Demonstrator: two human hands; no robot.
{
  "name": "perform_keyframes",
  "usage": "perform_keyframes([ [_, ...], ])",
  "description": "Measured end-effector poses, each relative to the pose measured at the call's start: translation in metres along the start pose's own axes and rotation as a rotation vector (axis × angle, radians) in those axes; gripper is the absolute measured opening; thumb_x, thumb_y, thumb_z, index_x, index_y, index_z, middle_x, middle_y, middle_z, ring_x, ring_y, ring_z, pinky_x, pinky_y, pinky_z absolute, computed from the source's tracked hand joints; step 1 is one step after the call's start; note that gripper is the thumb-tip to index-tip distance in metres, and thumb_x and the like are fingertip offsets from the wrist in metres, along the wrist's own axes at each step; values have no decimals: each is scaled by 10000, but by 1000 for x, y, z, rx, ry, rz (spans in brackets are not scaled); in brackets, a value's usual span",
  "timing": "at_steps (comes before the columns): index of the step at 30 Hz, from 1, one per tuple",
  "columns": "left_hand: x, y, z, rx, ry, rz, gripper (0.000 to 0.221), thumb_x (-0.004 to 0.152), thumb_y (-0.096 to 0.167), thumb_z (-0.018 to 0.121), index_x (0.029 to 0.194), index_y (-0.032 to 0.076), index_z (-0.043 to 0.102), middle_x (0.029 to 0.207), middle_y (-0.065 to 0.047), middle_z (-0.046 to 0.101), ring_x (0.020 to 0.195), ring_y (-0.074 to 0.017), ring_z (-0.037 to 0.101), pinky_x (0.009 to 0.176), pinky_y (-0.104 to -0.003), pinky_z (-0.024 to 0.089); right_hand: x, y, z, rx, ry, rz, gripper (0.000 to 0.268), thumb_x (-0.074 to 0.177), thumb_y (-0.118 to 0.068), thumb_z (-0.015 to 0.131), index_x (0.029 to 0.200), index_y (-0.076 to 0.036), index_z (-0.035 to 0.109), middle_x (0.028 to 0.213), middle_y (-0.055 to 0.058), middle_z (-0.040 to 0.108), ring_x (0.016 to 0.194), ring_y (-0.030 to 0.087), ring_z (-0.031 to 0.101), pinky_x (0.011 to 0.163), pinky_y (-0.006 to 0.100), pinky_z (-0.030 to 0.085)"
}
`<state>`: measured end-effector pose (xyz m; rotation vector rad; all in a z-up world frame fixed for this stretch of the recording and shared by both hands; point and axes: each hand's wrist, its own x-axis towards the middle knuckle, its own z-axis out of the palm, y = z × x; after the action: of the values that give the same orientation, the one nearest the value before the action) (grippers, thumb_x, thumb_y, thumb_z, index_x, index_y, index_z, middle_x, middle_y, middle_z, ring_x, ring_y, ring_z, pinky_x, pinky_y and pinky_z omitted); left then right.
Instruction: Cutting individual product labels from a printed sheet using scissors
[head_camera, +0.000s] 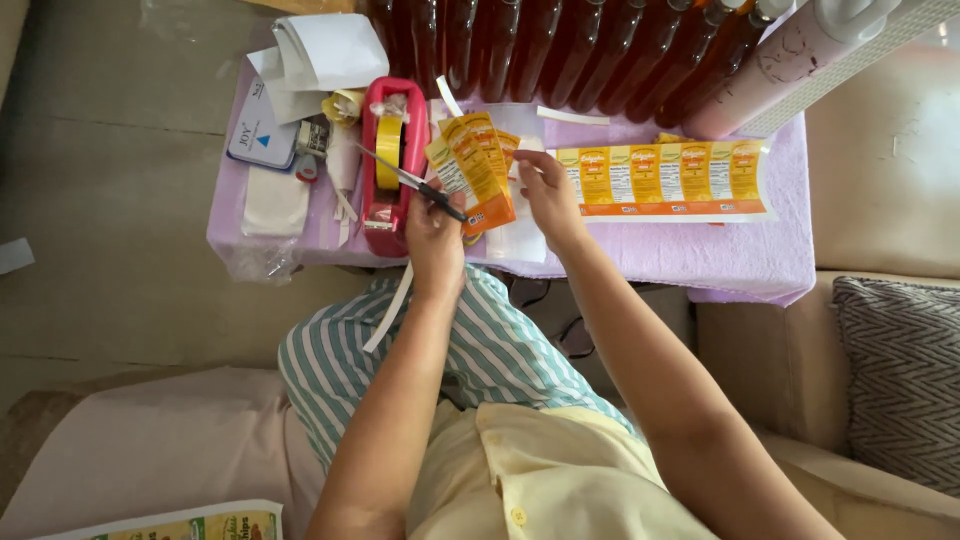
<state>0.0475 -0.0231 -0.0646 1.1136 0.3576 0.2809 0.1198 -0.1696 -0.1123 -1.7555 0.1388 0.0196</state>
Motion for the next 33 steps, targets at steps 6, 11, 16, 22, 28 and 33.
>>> perform_keyframes([
  [6, 6, -9, -6, 0, -32, -2, 430, 944, 177, 769, 1296, 51, 556, 1126, -171, 681, 1106, -266, 680, 915, -375, 576, 0, -25, 19, 17, -59, -12, 365, 1021, -207, 554, 1313, -20, 669, 1184, 180, 630, 1094, 326, 717, 860, 481, 610],
  [11, 6, -13, -5, 48, -3, 66, 390, 955, 150, 747, 1282, 47, 562, 1109, -142, 666, 1113, -237, 666, 951, -379, 563, 13, -21, -9, 120, 166, -347, 328, 1005, -25, 593, 1324, -37, 671, 1074, 91, 567, 1039, 162, 520, 919, 310, 504],
  [16, 10, -28, -10, 213, 4, 158, 342, 947, 152, 759, 1244, 96, 599, 1062, -100, 676, 1062, -228, 703, 934, -375, 577, -15, -54, -37, 80, 240, -586, 237, 1056, -37, 647, 1287, -26, 701, 1180, 140, 617, 1119, 183, 617, 983, 337, 539],
  [22, 17, -60, -7, 301, -54, 229, 385, 928, 116, 775, 1261, 80, 584, 1027, -111, 670, 1059, -216, 689, 925, -400, 563, -31, -18, -27, 152, 165, -502, 250, 976, -22, 742, 1223, -62, 732, 1119, 76, 652, 939, 109, 655, 873, 277, 581],
  [28, -3, -25, 5, 589, -78, 176, 398, 884, 148, 785, 1249, 161, 627, 987, -126, 749, 921, -282, 761, 784, -364, 614, -61, -7, 1, 453, 183, -306, 560, 891, 82, 751, 1393, -55, 544, 1143, 43, 662, 961, 120, 728, 875, 270, 605],
  [33, -7, -30, 9, 829, -140, 391, 439, 796, 105, 762, 1223, 132, 665, 1026, -172, 725, 997, -390, 716, 841, -483, 593, -73, -4, 4, 481, 233, -242, 346, 1060, -65, 608, 1401, -36, 552, 1171, 79, 680, 1096, 133, 650, 948, 352, 569],
])
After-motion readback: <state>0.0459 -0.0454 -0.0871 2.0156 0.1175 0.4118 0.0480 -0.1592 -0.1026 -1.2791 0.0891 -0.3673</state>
